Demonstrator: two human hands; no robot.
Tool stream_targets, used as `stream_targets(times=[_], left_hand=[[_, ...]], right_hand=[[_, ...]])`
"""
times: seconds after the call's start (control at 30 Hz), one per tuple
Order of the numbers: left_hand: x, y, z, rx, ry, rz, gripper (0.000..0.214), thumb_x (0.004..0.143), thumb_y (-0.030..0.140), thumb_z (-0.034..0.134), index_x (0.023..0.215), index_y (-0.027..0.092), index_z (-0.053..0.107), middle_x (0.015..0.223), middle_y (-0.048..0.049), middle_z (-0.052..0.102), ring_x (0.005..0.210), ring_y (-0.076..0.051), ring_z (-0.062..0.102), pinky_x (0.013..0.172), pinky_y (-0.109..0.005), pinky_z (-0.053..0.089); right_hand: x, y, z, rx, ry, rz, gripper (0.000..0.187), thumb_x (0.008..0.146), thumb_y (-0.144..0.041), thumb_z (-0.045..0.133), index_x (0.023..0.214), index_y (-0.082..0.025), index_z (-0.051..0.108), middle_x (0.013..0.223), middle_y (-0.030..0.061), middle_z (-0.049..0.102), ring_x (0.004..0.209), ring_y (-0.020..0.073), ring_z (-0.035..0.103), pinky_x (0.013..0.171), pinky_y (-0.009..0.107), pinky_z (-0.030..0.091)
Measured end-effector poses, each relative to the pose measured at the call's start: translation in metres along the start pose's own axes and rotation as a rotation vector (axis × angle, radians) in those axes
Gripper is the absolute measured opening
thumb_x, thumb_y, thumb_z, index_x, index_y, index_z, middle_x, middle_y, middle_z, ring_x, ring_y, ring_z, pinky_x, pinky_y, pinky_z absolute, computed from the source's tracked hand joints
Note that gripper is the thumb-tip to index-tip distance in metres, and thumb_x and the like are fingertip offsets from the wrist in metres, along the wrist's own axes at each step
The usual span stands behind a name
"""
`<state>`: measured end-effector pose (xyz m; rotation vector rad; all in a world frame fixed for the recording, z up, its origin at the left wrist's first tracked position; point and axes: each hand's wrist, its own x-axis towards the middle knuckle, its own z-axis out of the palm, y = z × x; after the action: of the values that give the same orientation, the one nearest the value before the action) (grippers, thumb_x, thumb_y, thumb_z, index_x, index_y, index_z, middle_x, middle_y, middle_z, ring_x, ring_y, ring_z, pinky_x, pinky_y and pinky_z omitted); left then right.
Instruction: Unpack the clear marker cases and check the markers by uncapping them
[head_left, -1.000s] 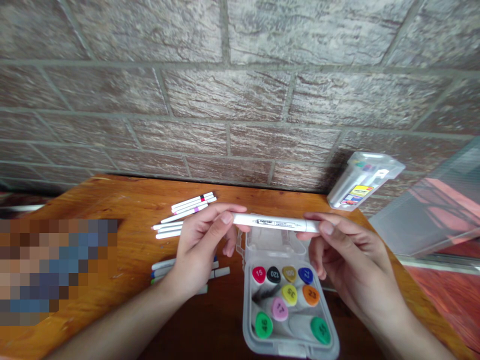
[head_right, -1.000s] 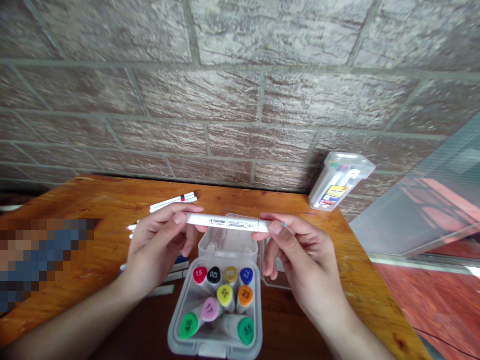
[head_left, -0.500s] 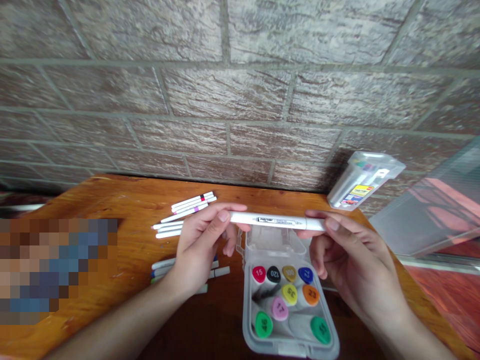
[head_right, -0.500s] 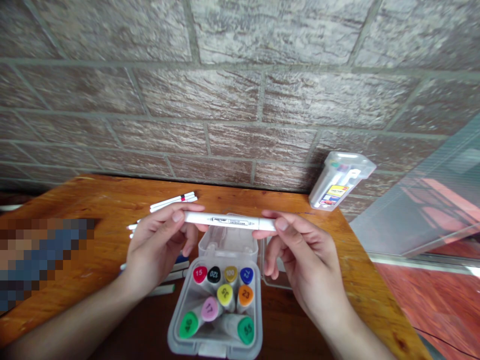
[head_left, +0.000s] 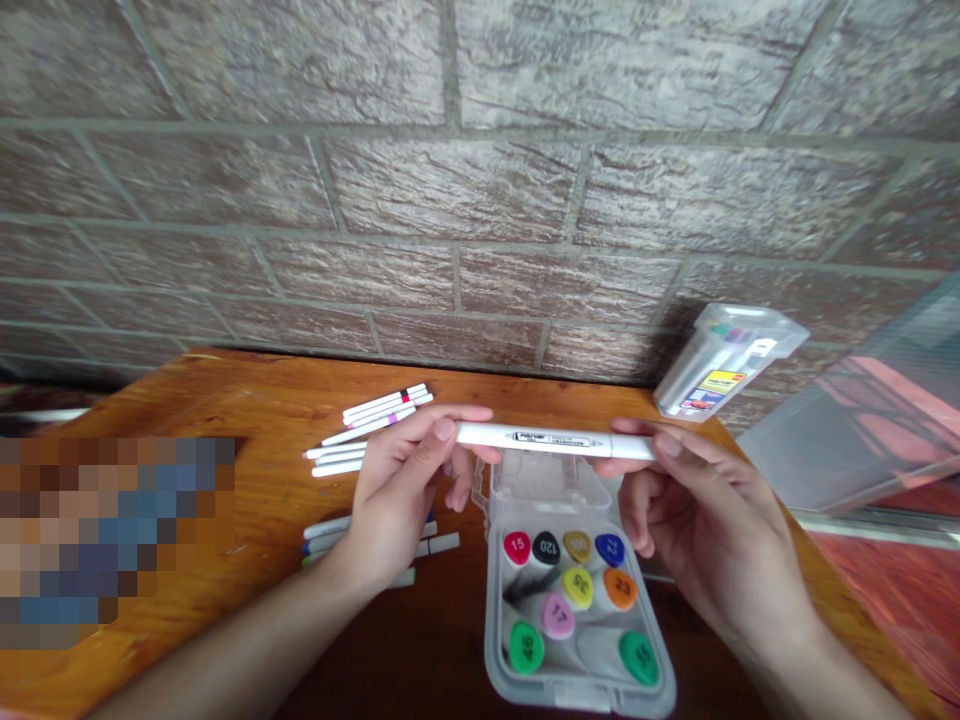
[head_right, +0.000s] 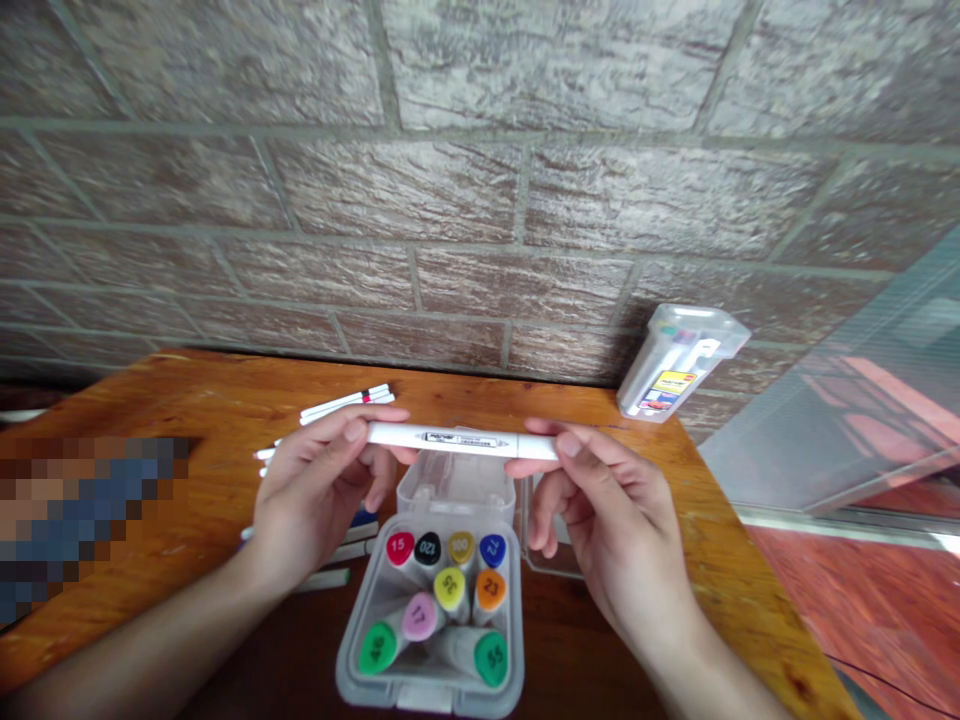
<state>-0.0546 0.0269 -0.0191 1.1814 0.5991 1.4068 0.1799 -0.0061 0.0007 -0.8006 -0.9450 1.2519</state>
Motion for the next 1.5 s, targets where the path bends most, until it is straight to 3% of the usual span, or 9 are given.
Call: stream_targets(times=[0.7, 0.97, 1.17, 1.3, 1.5], left_hand=[[0.000, 0.001, 0.000, 0.034, 0.003, 0.014, 0.025, 0.103, 0.033, 0.064, 0.111, 0.019, 0.083, 0.085, -0.0082, 0.082, 0.049, -0.007, 0.055, 0.048, -0.020, 0.042], [-0.002, -0.004, -0.005, 0.179, 0.011, 0.035, 0.015, 0.098, 0.031, 0.074, 0.110, 0.024, 0.081, 0.081, -0.0014, 0.078, 0.049, -0.005, 0.054, 0.049, -0.017, 0.041], [-0.001, 0.002, 0.001, 0.341, 0.061, 0.048, 0.016, 0.091, 0.032, 0.081, 0.100, 0.019, 0.080, 0.065, 0.0009, 0.069, 0.045, -0.006, 0.049, 0.043, -0.018, 0.035], [0.001, 0.006, 0.007, 0.418, 0.078, 0.158, 0.008, 0.083, 0.020, 0.085, 0.088, 0.019, 0.080, 0.066, 0.0014, 0.071, 0.049, -0.008, 0.054, 0.046, -0.019, 0.041], [0.002, 0.008, 0.010, 0.450, 0.095, 0.244, 0.011, 0.077, 0.014, 0.087, 0.082, 0.019, 0.079, 0.075, -0.0029, 0.079, 0.065, -0.015, 0.071, 0.059, -0.022, 0.055]], right_hand=[[0.000, -0.001, 0.000, 0.006, 0.024, 0.014, 0.021, 0.092, -0.032, 0.080, 0.104, -0.016, 0.086, 0.079, 0.0095, 0.083, 0.039, 0.0122, 0.064, 0.036, 0.018, 0.051], [-0.001, 0.005, -0.003, -0.091, -0.004, -0.072, 0.017, 0.094, -0.033, 0.079, 0.105, -0.021, 0.085, 0.079, 0.0062, 0.081, 0.042, 0.0111, 0.064, 0.039, 0.019, 0.052], [-0.005, 0.008, -0.005, -0.218, 0.007, -0.121, 0.014, 0.091, -0.029, 0.084, 0.105, -0.026, 0.084, 0.076, 0.0031, 0.080, 0.044, 0.0110, 0.063, 0.040, 0.020, 0.051], [-0.009, 0.006, 0.003, -0.294, 0.092, -0.110, 0.015, 0.083, -0.030, 0.091, 0.095, -0.025, 0.082, 0.054, -0.0041, 0.067, 0.041, 0.0097, 0.057, 0.041, 0.019, 0.048], [-0.011, 0.006, 0.008, -0.364, 0.128, -0.148, 0.019, 0.079, -0.030, 0.094, 0.091, -0.025, 0.079, 0.054, -0.0053, 0.065, 0.040, 0.0093, 0.058, 0.041, 0.018, 0.048]])
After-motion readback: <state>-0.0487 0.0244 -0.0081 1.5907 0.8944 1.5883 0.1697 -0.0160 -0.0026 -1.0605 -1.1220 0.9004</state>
